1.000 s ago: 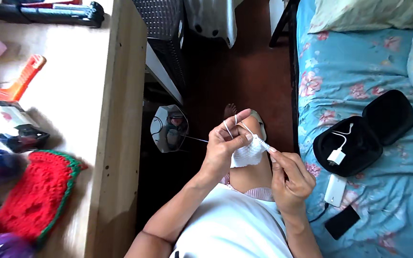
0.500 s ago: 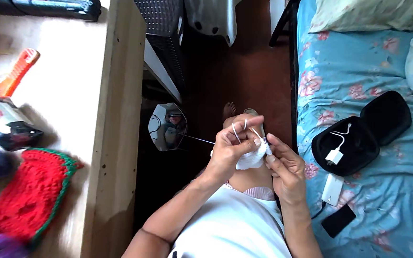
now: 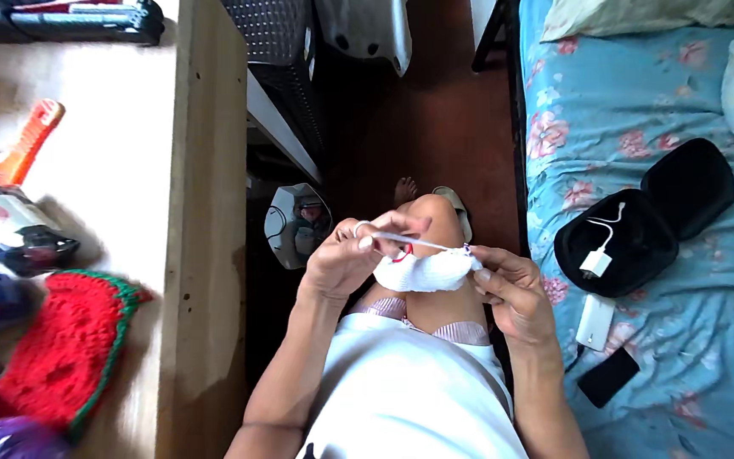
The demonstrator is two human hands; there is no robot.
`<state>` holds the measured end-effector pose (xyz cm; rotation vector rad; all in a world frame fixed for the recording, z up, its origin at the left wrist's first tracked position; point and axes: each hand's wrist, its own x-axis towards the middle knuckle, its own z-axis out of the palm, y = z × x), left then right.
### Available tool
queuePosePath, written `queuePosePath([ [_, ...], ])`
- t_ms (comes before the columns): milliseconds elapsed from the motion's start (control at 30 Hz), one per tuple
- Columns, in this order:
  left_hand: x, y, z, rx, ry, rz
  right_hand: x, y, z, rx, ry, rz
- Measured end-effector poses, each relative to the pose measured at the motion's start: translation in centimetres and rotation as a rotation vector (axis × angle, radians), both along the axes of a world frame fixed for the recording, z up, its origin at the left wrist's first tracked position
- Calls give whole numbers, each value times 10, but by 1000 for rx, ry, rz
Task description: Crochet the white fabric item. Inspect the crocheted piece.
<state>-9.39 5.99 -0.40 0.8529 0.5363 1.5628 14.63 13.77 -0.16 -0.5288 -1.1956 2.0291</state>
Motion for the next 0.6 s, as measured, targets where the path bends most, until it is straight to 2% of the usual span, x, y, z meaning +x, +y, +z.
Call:
queuePosePath([
  [67, 17, 8, 8, -17, -55, 69, -1, -2, 2, 23, -41, -30],
  [233, 54, 24, 32, -174, 291, 142, -4, -13, 5, 207, -193, -194],
  [400, 64, 27, 30, -253, 249, 263, -5, -19, 5, 362, -296, -317],
  [600, 72, 28, 29, -344, 261, 298, -11, -20, 2, 111, -209, -364],
])
